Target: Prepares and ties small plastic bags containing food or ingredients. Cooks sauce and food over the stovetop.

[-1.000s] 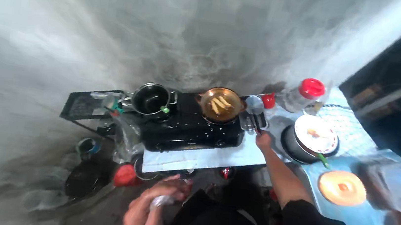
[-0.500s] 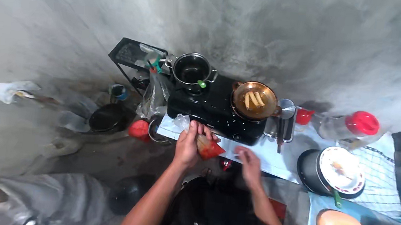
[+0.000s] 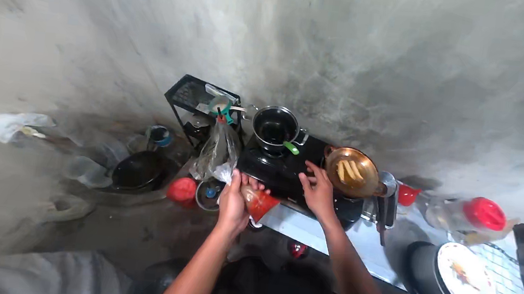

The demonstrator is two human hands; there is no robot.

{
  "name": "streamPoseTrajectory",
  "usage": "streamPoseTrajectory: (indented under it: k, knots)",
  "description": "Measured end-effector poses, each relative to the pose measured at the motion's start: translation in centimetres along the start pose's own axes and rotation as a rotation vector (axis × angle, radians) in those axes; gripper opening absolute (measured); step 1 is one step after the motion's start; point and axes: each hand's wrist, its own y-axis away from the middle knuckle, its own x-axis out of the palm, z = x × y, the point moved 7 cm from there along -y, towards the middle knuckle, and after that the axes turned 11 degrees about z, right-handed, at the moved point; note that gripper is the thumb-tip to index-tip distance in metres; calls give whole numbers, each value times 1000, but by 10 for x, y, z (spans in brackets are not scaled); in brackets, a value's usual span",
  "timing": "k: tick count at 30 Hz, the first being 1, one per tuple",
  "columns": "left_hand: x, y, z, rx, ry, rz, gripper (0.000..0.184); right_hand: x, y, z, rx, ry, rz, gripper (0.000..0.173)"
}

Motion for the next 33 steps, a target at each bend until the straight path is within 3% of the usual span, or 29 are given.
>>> streamPoseTrajectory:
  k: [2, 3, 6, 9, 12, 18, 23, 29, 33]
  knots:
    - [-46, -13, -8, -81, -26, -79, 51, 24, -51, 14, 18, 75, 35, 63]
    - [-66, -18, -14, -119, -51, -103, 50, 33, -74, 21, 29, 98, 40, 62]
    - [-115, -27, -33, -195, -98, -140, 50, 28, -117, 39, 102, 197, -53, 28]
    - [-152, -44, -44, -276, -95, -171, 51, 8, -130, 43, 123, 247, -178, 25]
    - [-162, -74, -48, -322, -108, -158, 50, 4, -132, 41, 103, 241, -255, 23]
    - [-119, -133, -51, -407, -191, -34, 55, 24, -125, 39, 103, 345, -261, 26]
    - [-49, -178, -46, -434, 23, 53, 52, 23, -112, 51, 74, 541, -328, 25]
    - [24, -227, 2, -508, 388, -5, 47, 29, -94, 111, 113, 110, -244, 29]
    - [51, -241, 34, -556, 500, -47, 55, 1, -104, 126, 213, 182, -317, 32]
